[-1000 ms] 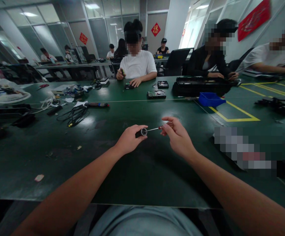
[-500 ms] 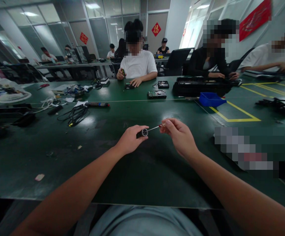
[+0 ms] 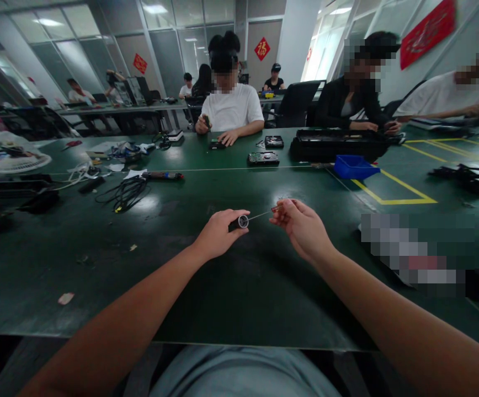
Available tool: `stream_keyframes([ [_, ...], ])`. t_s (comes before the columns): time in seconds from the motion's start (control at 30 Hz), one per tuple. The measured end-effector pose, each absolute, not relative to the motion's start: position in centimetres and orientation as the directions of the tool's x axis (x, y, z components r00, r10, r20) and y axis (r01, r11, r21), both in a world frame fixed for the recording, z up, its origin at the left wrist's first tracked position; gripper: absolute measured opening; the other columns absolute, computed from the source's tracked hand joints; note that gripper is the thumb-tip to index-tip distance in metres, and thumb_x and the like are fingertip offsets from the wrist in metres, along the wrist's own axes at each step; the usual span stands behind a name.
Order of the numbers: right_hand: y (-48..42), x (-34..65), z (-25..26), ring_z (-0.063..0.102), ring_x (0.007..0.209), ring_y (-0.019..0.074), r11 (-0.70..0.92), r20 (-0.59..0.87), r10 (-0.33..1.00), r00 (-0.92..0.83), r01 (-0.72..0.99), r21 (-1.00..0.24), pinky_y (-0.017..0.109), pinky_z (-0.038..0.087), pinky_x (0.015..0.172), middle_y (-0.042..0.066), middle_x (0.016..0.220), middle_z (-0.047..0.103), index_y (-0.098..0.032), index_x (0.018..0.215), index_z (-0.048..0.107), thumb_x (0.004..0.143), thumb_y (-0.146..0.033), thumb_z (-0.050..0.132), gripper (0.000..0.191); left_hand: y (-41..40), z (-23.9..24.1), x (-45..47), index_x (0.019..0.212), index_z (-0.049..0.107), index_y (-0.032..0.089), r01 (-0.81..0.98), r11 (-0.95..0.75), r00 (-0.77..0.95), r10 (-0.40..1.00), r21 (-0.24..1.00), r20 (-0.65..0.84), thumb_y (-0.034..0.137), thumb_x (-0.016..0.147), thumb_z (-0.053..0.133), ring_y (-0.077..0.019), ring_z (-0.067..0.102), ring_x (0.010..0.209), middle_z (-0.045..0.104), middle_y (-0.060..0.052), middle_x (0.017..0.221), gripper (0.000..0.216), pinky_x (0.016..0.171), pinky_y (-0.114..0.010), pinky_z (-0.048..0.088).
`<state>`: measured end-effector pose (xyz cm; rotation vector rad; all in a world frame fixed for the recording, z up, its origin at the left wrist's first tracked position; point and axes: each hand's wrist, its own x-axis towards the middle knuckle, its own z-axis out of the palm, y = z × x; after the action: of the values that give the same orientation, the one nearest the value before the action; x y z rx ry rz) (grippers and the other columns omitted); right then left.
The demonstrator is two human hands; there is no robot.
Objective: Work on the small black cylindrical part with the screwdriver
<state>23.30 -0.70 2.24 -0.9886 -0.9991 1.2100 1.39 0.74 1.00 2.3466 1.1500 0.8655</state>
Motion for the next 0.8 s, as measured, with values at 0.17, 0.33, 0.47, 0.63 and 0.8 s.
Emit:
stream_keyframes([
  [0.17, -1.0, 23.1, 2.3, 0.063, 0.077, 0.0157, 0.171, 0.163, 0.983, 0.088, -0.094, -0.981, 0.035, 0.056, 0.077, 0.003, 0.086, 0.065, -0.021, 0.094, 0.061, 0.090, -0.048, 0.060, 0.027, 0.7, 1.0, 1.4, 0.129, 0.061, 0.025, 0.580, -0.587, 0.476, 0.807, 0.565, 0.349, 0.026, 0.090, 0.069, -0.0227, 0.061, 0.114, 0.068, -0.005, 0.122, 0.040, 0.104, -0.042, 0.045],
  [0.33, -1.2, 23.2, 2.3, 0.064, 0.079, 0.0165, 0.262, 0.261, 0.963, 0.073, 0.006, -0.965, 0.035, 0.055, 0.077, 0.003, 0.088, 0.066, -0.022, 0.099, 0.061, 0.092, -0.046, 0.058, 0.026, 0.7, 0.9, 1.4, 0.130, 0.060, 0.026, 0.597, -0.560, 0.452, 0.826, 0.574, 0.336, 0.029, 0.090, 0.069, -0.0243, 0.060, 0.117, 0.067, -0.004, 0.127, 0.041, 0.106, -0.044, 0.043],
  [0.47, -1.3, 23.2, 2.3, 0.065, 0.079, 0.0170, 0.279, 0.282, 0.956, 0.079, 0.049, -0.959, 0.036, 0.056, 0.076, 0.003, 0.089, 0.067, -0.022, 0.101, 0.059, 0.094, -0.047, 0.055, 0.025, 0.8, 0.8, 1.4, 0.131, 0.060, 0.028, 0.607, -0.554, 0.444, 0.831, 0.570, 0.334, 0.030, 0.090, 0.069, -0.0246, 0.060, 0.117, 0.066, -0.004, 0.128, 0.043, 0.105, -0.045, 0.044],
  [0.63, -1.5, 23.2, 2.8, 0.065, 0.078, 0.0173, 0.278, 0.283, 0.958, 0.049, 0.096, -0.956, 0.036, 0.055, 0.075, 0.004, 0.087, 0.069, -0.022, 0.099, 0.060, 0.093, -0.045, 0.056, 0.024, 0.7, 0.7, 1.4, 0.130, 0.060, 0.027, 0.607, -0.568, 0.453, 0.822, 0.556, 0.345, 0.030, 0.090, 0.069, -0.0238, 0.060, 0.116, 0.067, -0.003, 0.128, 0.042, 0.103, -0.043, 0.044],
  [0.8, -2.0, 23.3, 3.8, 0.064, 0.071, 0.0177, 0.307, 0.328, 0.944, 0.039, 0.260, -0.915, 0.034, 0.051, 0.069, 0.004, 0.078, 0.070, -0.021, 0.090, 0.063, 0.090, -0.045, 0.062, 0.024, 0.7, 0.8, 1.3, 0.129, 0.061, 0.027, 0.623, -0.556, 0.444, 0.831, 0.550, 0.336, 0.030, 0.090, 0.069, -0.0242, 0.060, 0.113, 0.068, -0.004, 0.124, 0.040, 0.102, -0.044, 0.044],
])
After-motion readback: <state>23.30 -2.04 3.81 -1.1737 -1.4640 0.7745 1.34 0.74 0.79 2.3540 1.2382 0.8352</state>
